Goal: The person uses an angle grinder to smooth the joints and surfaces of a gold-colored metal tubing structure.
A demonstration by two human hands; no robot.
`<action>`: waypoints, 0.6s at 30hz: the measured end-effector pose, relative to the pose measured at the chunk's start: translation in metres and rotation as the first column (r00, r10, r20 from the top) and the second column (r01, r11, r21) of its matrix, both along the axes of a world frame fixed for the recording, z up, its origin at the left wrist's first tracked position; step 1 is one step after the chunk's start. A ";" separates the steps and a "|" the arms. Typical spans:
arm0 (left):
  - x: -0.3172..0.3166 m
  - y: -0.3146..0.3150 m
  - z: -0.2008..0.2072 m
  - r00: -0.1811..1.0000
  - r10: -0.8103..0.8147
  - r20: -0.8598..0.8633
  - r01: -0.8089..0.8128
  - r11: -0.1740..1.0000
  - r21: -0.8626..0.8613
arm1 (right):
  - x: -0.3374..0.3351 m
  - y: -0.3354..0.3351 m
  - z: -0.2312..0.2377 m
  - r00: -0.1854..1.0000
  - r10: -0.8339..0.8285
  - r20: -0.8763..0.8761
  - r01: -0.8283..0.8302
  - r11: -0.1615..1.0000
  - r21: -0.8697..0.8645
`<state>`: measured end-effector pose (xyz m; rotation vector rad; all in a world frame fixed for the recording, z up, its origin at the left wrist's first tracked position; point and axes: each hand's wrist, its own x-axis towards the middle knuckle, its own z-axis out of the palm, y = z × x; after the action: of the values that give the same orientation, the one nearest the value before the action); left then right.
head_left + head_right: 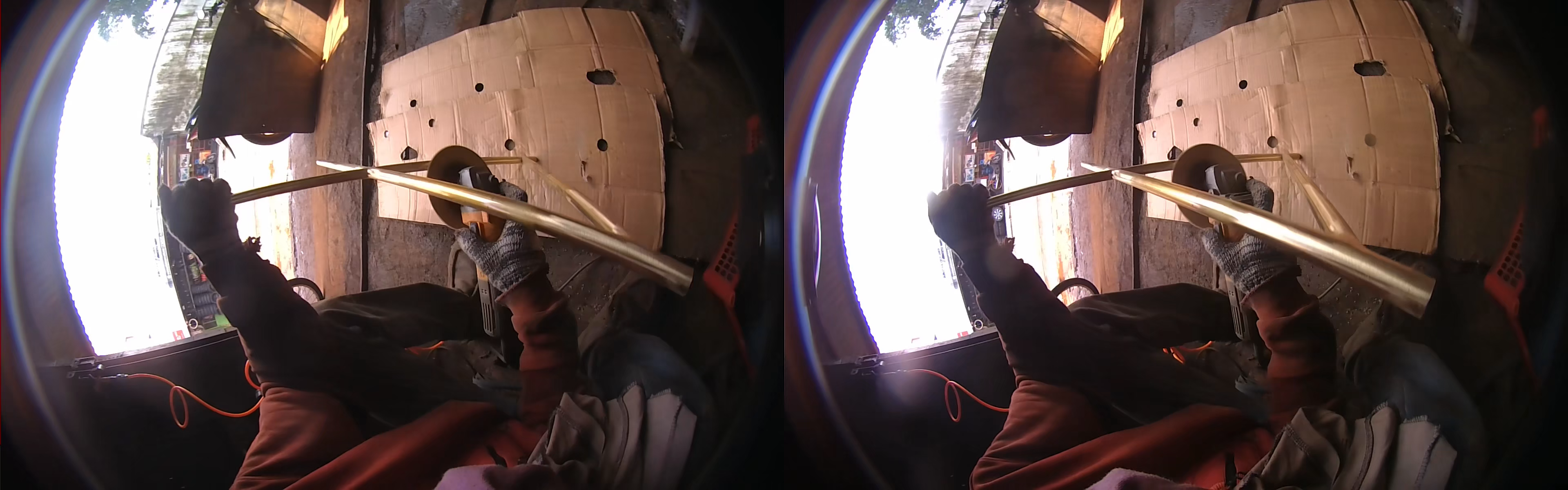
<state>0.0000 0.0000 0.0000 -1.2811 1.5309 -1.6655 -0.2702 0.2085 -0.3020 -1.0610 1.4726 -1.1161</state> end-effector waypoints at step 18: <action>0.016 -0.002 -0.002 0.990 0.095 0.100 -0.107 0.987 0.122 | -0.001 -0.054 0.007 0.989 -0.059 0.138 0.067 0.996 -0.053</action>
<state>0.0163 -0.0024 -0.0025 -1.1767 1.4665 -1.5170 -0.2717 0.1546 -0.2947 -0.9636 1.3812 -1.2576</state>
